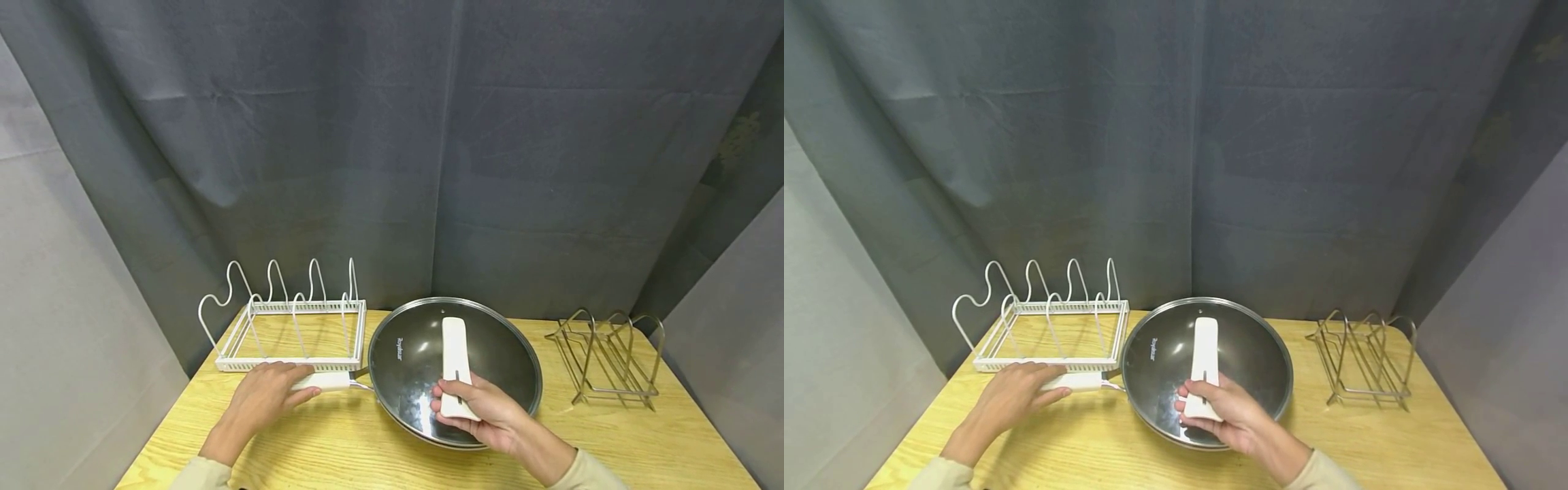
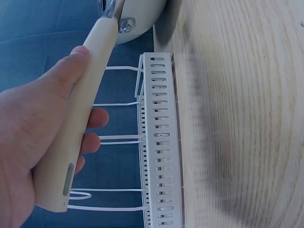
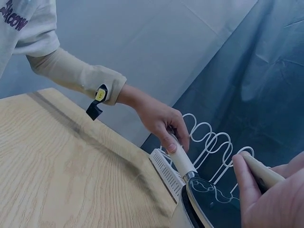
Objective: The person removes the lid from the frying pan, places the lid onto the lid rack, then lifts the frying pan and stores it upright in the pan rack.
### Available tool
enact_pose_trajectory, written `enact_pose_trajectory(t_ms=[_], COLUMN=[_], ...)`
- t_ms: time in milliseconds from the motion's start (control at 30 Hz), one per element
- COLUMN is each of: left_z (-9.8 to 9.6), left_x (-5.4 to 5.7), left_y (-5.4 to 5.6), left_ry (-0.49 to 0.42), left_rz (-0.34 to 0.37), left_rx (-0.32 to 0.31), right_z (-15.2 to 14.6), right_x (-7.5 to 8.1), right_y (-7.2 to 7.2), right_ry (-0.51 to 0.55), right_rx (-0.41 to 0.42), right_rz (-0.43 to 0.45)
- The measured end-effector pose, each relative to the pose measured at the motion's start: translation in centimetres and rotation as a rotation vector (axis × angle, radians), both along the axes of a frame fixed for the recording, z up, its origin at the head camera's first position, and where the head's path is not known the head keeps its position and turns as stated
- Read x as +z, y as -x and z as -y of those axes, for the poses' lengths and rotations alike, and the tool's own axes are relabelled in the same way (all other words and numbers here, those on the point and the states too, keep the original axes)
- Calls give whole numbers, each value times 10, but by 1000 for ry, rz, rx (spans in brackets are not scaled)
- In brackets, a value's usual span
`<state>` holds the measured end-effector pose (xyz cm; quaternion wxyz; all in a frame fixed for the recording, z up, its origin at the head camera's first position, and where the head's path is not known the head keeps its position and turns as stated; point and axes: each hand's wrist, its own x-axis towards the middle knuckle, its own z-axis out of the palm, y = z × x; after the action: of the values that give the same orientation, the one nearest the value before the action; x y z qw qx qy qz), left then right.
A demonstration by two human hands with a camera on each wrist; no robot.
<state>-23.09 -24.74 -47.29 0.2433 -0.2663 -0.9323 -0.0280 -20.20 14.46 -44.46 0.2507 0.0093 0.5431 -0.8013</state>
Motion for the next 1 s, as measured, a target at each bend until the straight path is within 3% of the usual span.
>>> enact_pose_trajectory(t_ms=[1000], left_z=[0], left_x=[0], left_y=[2], left_ry=[11], left_rz=[-34], left_rx=[-26], right_z=[-7], right_x=[10], right_y=[-3], right_ry=[-47], right_rx=[26], right_rz=[-53])
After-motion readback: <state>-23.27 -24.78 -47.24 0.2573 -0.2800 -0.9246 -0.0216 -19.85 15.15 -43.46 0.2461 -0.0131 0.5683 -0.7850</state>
